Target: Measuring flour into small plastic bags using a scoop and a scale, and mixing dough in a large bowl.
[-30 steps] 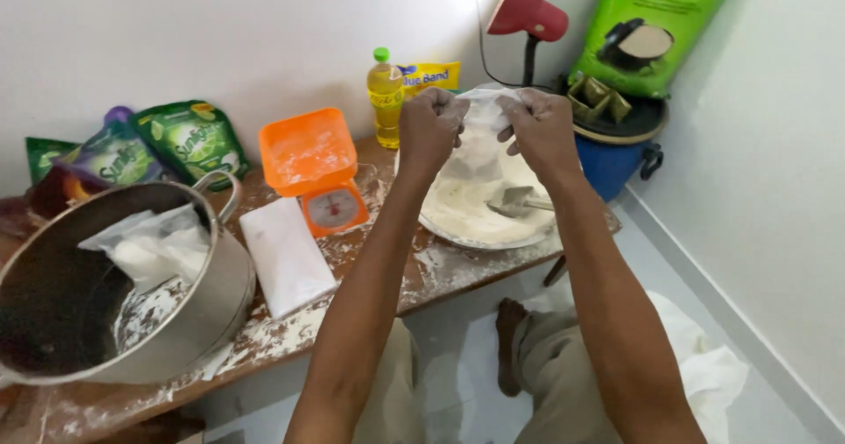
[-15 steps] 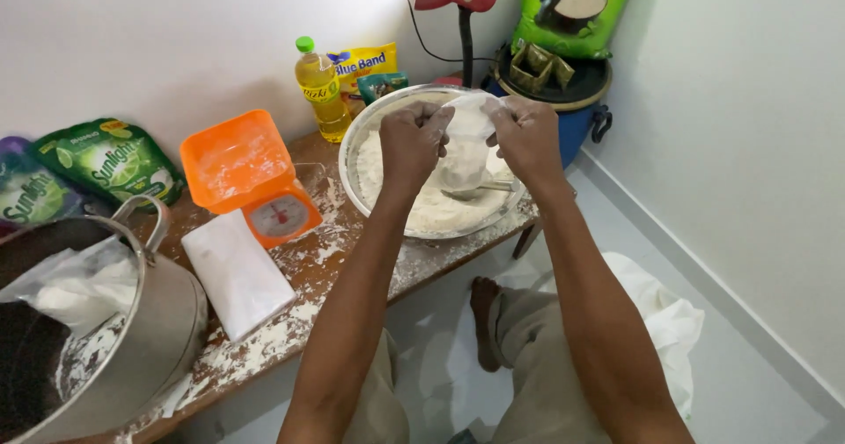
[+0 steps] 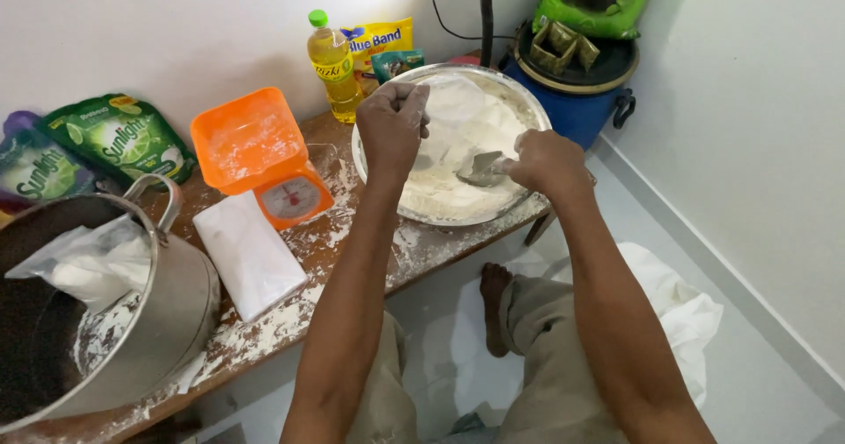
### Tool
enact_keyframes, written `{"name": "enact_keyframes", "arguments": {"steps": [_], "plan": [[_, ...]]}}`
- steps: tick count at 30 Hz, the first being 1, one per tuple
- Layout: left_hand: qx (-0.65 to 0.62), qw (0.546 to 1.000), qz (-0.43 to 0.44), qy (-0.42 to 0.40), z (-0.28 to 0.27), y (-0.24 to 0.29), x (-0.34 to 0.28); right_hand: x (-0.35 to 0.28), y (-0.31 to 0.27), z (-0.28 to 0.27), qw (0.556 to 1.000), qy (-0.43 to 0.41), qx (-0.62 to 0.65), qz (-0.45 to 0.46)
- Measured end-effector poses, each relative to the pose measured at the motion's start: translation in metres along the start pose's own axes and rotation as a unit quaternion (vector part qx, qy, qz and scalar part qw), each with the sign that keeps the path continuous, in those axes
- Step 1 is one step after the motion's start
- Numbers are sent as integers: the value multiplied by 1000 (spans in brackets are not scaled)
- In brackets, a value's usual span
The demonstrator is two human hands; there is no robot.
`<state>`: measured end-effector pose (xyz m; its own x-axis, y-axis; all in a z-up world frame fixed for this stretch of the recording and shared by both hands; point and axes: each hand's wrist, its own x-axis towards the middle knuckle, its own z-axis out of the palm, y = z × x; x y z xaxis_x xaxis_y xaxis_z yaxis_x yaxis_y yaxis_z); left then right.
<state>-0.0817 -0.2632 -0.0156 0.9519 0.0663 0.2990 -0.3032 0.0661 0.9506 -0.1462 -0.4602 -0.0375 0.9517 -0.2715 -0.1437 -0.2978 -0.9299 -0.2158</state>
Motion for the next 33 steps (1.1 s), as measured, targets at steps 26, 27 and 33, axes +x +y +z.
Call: {"name": "enact_keyframes", "arguments": {"steps": [26, 27, 33], "plan": [[-21, 999, -12, 23, -6, -11, 0, -6, 37, -13, 963, 132, -234, -22], [-5, 1000, -16, 24, -5, -10, 1, -6, 43, -17, 967, 114, -227, -10], [-14, 1000, -1, 18, -6, -14, 1, -27, 31, -28, 968, 73, -238, -22]]}}
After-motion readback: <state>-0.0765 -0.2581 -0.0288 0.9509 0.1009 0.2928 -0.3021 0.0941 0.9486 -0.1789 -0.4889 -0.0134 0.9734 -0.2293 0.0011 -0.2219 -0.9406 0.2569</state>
